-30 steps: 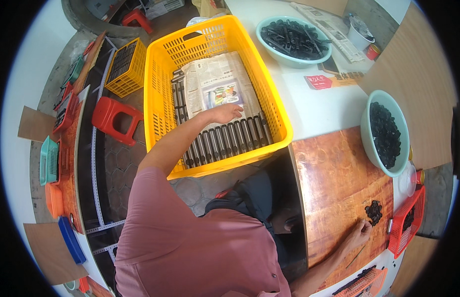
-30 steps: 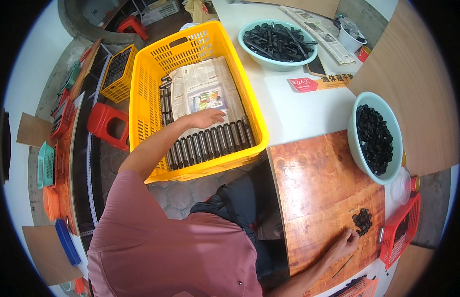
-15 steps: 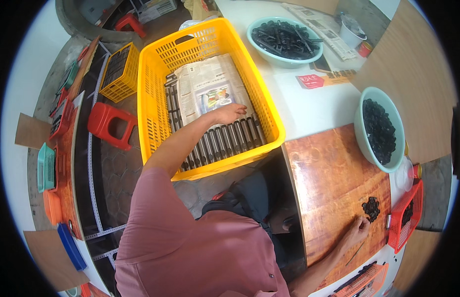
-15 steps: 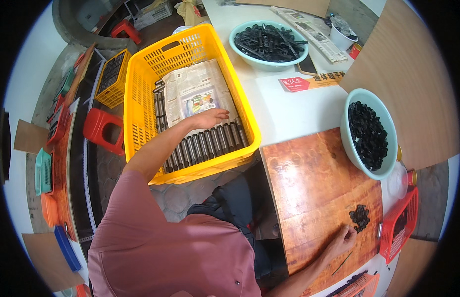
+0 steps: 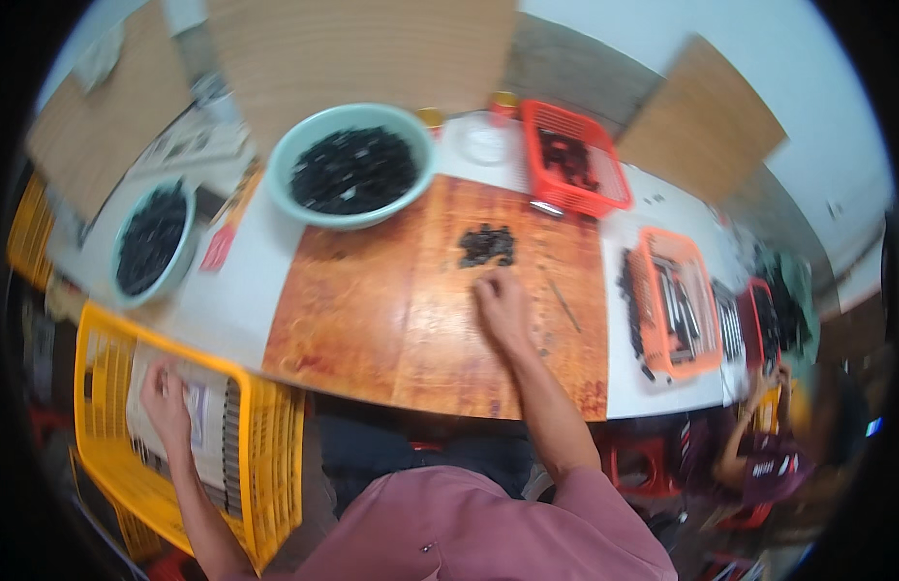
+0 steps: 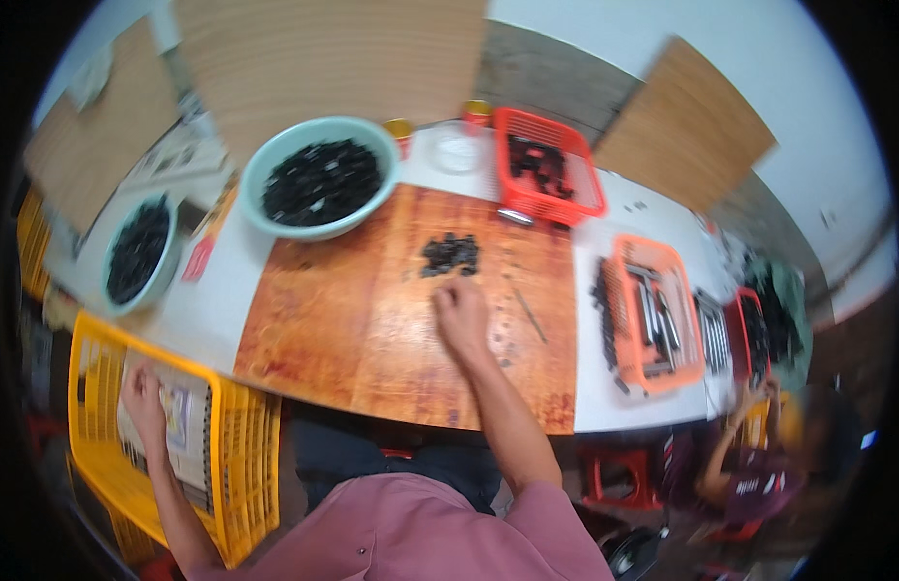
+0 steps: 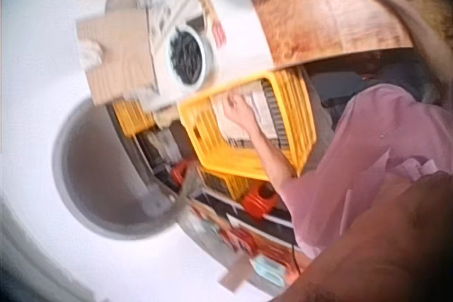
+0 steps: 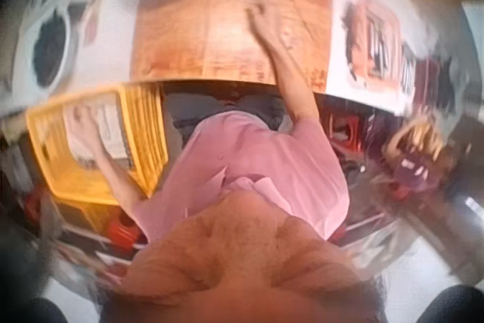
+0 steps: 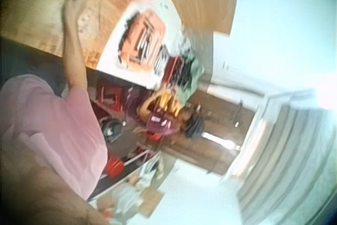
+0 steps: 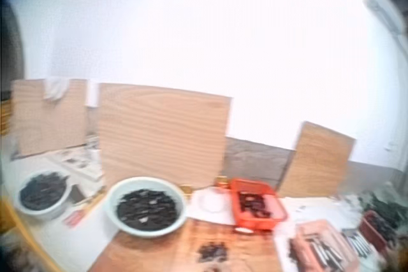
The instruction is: The person repeatedly picks small black cylindrical parts from a bowl and inserts them into a metal tube held in the left hand, then places the filled tube into a yellow basket. This cycle repeats throughout the clip.
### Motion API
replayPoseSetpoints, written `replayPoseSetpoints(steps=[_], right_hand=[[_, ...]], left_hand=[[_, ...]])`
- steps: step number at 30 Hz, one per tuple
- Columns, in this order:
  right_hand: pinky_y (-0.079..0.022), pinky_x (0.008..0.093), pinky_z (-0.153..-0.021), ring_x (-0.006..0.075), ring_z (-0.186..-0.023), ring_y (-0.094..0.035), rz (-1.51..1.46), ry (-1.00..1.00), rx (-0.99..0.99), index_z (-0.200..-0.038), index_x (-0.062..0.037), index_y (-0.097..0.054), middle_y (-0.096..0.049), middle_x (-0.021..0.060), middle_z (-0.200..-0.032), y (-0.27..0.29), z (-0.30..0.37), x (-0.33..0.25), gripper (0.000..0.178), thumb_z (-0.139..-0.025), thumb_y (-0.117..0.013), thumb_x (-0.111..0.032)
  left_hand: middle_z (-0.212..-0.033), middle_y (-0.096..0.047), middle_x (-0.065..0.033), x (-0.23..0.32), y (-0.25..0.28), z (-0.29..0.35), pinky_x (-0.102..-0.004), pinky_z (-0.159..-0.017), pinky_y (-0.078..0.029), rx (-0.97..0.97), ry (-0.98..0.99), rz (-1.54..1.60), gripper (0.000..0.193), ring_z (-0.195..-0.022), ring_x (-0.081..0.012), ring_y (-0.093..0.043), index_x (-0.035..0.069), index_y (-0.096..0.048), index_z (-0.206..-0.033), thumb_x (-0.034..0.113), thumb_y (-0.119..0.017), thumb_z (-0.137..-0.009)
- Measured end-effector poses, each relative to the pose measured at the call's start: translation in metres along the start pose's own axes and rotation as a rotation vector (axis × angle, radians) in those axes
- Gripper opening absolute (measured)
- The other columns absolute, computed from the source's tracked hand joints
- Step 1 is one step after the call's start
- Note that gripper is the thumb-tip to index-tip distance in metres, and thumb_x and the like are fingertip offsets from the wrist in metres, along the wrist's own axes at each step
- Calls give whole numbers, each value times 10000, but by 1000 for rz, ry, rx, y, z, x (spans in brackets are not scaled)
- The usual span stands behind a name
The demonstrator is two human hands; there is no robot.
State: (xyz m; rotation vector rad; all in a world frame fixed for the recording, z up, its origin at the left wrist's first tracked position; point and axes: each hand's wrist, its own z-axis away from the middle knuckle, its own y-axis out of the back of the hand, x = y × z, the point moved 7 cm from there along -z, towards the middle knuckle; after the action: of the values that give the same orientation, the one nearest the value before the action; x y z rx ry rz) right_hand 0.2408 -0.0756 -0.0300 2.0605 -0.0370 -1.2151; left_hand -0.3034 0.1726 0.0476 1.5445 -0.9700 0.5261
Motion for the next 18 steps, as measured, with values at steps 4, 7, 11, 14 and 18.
replayPoseSetpoints(steps=[4, 7, 11, 14, 18], right_hand=[[-509, 430, -745, 338, -816, -652, -52, 65, 44, -865, -7, -680, -664, 177, -842, -6, -1, 5, 202, -876, -672, -209], [-501, 448, -746, 347, -842, -637, -59, 98, 57, -912, -16, -657, -642, 176, -864, -5, -1, -2, 153, -868, -671, -162], [-511, 444, -823, 346, -915, -638, -282, 59, 110, -1072, -26, -648, -640, 168, -1018, 21, 8, -15, 191, -909, -641, -126], [-482, 423, -997, 348, -1149, -614, -316, 315, 170, -1222, -27, -642, -636, 177, -1240, 46, 26, -73, 314, -940, -647, -167], [-371, 521, -1120, 388, -1315, -516, -297, 585, 83, -1330, -20, -584, -568, 203, -1395, 55, 68, -157, 462, -955, -636, -285]], left_hand=[[-852, -596, -35, 112, -39, 28, -265, -732, -463, 46, -271, -112, 239, -787, -114, -572, -19, -662, -1167, 69, -602, -953], [-861, -616, -36, 159, -74, 52, -256, -734, -468, -4, -480, -84, 147, -797, -106, -585, -20, -687, -1036, 83, -635, -946], [-847, -651, -42, 112, -158, 54, -257, -715, -468, -529, 52, 77, 185, -775, -99, -578, -25, -675, -835, 123, -659, -945], [-1196, -623, -115, 165, -231, 74, -293, -863, -494, -634, 63, 462, 296, -1015, -142, -602, -12, -617, -1209, 202, -618, -1004], [-1547, -399, -153, 205, -309, 97, -404, -1173, -330, -833, 380, 1322, 694, -1421, -245, -407, 24, -312, -1549, 477, -489, -1055]])
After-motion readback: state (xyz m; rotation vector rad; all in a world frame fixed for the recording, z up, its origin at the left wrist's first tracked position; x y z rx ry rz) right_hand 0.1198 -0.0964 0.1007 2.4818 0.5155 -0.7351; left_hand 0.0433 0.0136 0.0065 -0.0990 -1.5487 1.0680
